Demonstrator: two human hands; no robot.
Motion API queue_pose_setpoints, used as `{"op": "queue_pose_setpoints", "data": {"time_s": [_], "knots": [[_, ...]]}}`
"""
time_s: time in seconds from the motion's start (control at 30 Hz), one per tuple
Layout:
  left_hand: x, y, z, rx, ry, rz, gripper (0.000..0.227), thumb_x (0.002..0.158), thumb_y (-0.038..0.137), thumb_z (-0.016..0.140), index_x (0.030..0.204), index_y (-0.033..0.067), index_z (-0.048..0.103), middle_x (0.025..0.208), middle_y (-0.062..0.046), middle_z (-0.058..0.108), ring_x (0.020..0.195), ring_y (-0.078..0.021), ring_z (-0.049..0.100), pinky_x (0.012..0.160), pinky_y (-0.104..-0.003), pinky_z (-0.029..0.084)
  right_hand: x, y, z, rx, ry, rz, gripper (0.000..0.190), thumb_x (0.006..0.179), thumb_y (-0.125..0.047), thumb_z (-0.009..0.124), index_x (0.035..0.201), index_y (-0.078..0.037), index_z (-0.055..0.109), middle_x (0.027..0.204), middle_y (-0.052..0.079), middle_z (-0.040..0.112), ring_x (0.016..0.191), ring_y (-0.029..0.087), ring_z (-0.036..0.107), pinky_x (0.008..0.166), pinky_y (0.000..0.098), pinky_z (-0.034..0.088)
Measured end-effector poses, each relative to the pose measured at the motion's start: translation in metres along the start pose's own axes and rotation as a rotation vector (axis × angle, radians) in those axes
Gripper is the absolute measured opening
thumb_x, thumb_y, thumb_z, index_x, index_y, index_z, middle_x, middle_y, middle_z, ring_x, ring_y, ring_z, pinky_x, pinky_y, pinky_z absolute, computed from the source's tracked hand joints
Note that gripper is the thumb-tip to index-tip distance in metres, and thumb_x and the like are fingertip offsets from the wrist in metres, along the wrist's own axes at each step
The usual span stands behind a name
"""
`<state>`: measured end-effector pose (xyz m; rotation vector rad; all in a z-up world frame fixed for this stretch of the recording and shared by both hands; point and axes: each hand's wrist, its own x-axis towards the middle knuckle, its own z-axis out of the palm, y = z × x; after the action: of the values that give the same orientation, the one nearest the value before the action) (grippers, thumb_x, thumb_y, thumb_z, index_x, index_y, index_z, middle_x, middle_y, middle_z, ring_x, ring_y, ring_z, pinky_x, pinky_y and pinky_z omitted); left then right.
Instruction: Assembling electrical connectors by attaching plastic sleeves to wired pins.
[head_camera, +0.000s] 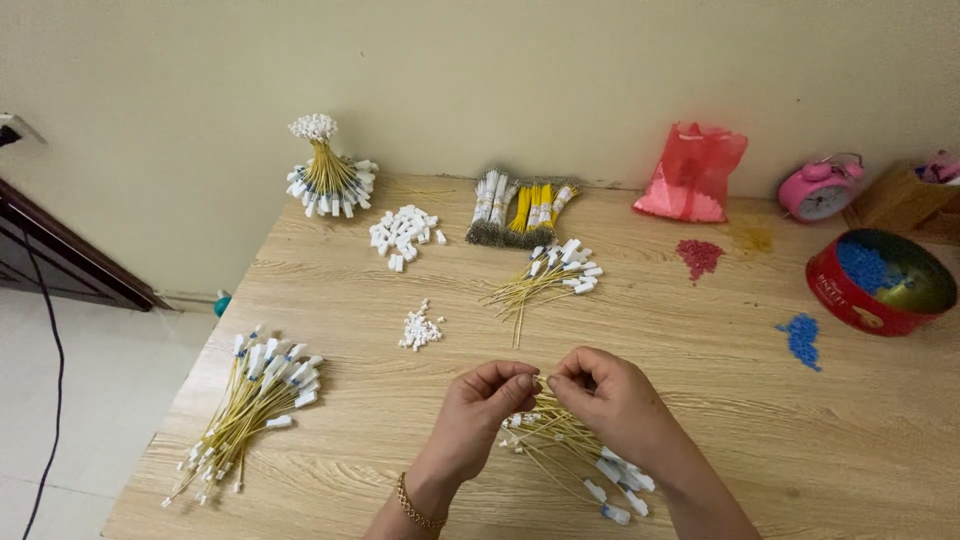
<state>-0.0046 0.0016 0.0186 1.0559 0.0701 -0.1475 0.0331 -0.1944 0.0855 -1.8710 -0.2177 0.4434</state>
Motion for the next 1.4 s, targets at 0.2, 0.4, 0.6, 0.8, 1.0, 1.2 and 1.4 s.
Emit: {"op": "queue_pose_setpoints", "data": {"time_s": [0.2, 0.4, 0.6, 0.8, 1.0, 1.2, 1.4], "knots": [[-0.007, 0.005, 0.005, 0.003, -0.009, -0.001, 0.017, 0.098, 0.013, 0.068, 0.105, -0.0020, 0.072, 0.091, -0.005, 0.072, 0.082, -0.0112, 0.066, 0.077, -0.027, 0.057, -0.006, -0.014, 0.003, -0.160, 0.046, 0.026, 0.017, 0.090, -0.021, 0.072, 0.089, -0.004, 0.073, 0.075, -0.002, 0.070, 0.068, 0.006, 0.060, 0.061, 0.0242, 0.052], [-0.010, 0.000, 0.011, -0.050, 0.014, 0.021, 0.015, 0.099, 0.012, 0.066, 0.105, -0.0010, 0.071, 0.090, -0.003, 0.071, 0.081, -0.0104, 0.064, 0.077, -0.026, 0.055, -0.005, -0.004, 0.006, -0.057, 0.050, -0.016, 0.015, 0.091, -0.019, 0.071, 0.092, -0.005, 0.073, 0.078, 0.000, 0.068, 0.068, 0.008, 0.056, 0.060, 0.0268, 0.049], [-0.016, 0.006, 0.018, -0.069, 0.046, 0.027, 0.013, 0.098, 0.009, 0.066, 0.105, -0.0008, 0.070, 0.089, -0.003, 0.071, 0.081, -0.0103, 0.064, 0.077, -0.026, 0.056, -0.005, -0.006, 0.006, -0.132, 0.066, -0.064, 0.015, 0.091, -0.019, 0.071, 0.092, -0.004, 0.072, 0.078, 0.000, 0.070, 0.069, 0.006, 0.059, 0.061, 0.0252, 0.052], [-0.016, 0.006, 0.021, -0.053, 0.087, -0.016, 0.015, 0.098, 0.008, 0.065, 0.107, -0.0011, 0.072, 0.089, -0.004, 0.071, 0.079, -0.0110, 0.064, 0.074, -0.026, 0.056, -0.011, -0.022, 0.007, -0.145, 0.083, 0.014, 0.016, 0.089, -0.020, 0.072, 0.091, -0.005, 0.073, 0.076, 0.001, 0.071, 0.065, 0.008, 0.059, 0.058, 0.0264, 0.050], [-0.012, -0.005, 0.012, -0.112, 0.078, 0.018, 0.018, 0.099, 0.007, 0.063, 0.113, -0.0016, 0.072, 0.089, -0.005, 0.071, 0.079, -0.0119, 0.064, 0.074, -0.027, 0.056, -0.006, -0.003, 0.005, -0.124, 0.054, -0.016, 0.018, 0.090, -0.020, 0.071, 0.090, -0.002, 0.073, 0.075, 0.001, 0.069, 0.067, 0.008, 0.059, 0.059, 0.0259, 0.051], [-0.011, -0.004, 0.013, -0.136, 0.062, -0.018, 0.019, 0.100, 0.008, 0.061, 0.114, -0.0009, 0.071, 0.090, -0.005, 0.071, 0.083, -0.0129, 0.066, 0.079, -0.029, 0.058, -0.009, -0.014, 0.004, -0.125, 0.039, 0.053, 0.016, 0.090, -0.019, 0.070, 0.089, -0.004, 0.073, 0.076, 0.000, 0.070, 0.068, 0.008, 0.060, 0.062, 0.0266, 0.052], [-0.010, -0.005, 0.012, -0.170, 0.056, -0.027, 0.018, 0.101, 0.007, 0.060, 0.113, -0.0009, 0.071, 0.090, -0.006, 0.071, 0.084, -0.0139, 0.067, 0.081, -0.030, 0.058, -0.009, -0.018, 0.006, -0.209, 0.070, 0.025, 0.015, 0.087, -0.019, 0.071, 0.088, -0.004, 0.073, 0.074, 0.002, 0.074, 0.068, 0.009, 0.065, 0.062, 0.0284, 0.055]]}}
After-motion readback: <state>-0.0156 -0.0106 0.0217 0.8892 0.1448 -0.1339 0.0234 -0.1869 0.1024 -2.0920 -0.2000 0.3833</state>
